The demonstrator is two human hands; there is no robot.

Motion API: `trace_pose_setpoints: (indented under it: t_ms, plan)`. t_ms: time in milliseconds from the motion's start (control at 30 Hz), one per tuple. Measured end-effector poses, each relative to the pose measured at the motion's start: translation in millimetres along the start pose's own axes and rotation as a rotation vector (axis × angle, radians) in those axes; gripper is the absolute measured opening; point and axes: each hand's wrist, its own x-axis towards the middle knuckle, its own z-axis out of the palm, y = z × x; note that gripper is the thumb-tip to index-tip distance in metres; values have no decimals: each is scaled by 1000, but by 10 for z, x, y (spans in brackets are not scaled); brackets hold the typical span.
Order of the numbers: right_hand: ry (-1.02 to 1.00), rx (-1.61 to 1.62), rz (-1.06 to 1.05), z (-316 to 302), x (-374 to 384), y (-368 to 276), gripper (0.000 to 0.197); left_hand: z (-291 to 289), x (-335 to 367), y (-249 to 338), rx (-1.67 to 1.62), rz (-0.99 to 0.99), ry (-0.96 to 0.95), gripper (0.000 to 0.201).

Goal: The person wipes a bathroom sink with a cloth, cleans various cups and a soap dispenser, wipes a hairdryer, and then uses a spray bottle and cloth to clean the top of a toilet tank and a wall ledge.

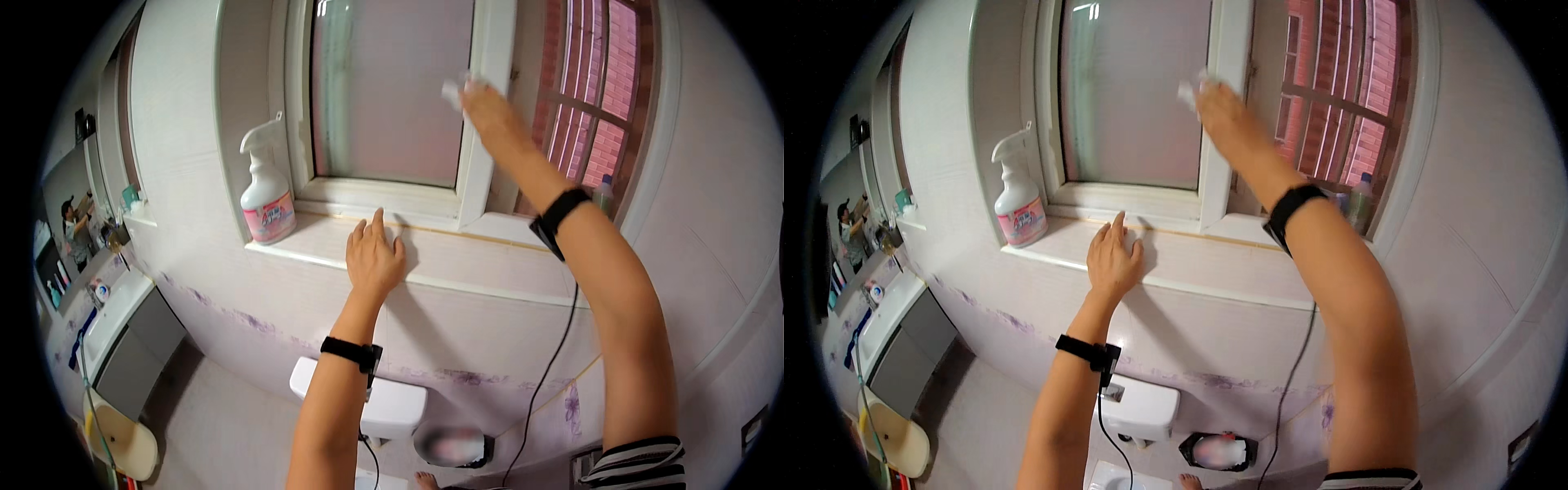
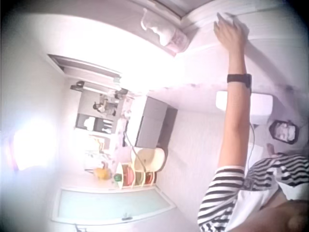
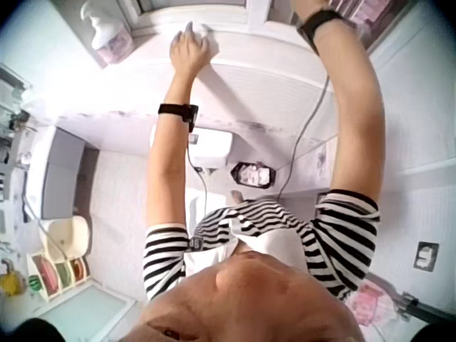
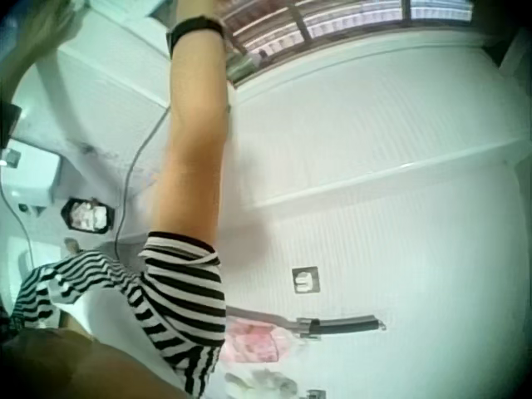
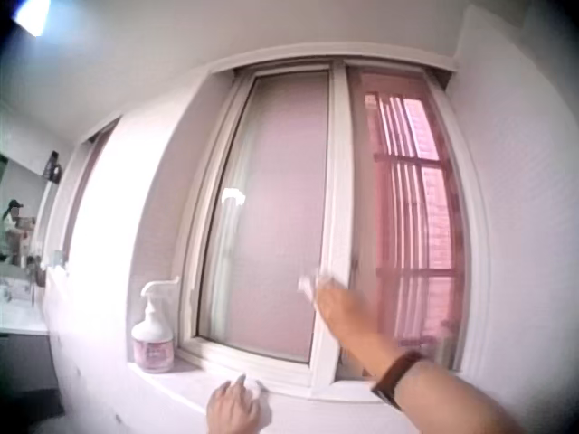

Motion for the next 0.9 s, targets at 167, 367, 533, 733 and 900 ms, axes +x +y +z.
trace_pose_setpoints:
  t_ms: [167,367,533,733,900]
  plan:
    - [-226,161,-273,51,-1103,-845,22,-7,30,-9,-17,-4,3,56]
    - [-937,760,169,-127,-426,-717,16,-13,-10,-47,-23,-7,28,58]
    - [-291,672,-15,-43,92,-598,22,-45,-24,2,-63,10,34,61]
    - [-746,612,2,323,-393,-596,21,27,17,13,-93,36,48,59]
    - [-677,709,264,190,11,-751,25,29,15,-52,-34,50,120,63]
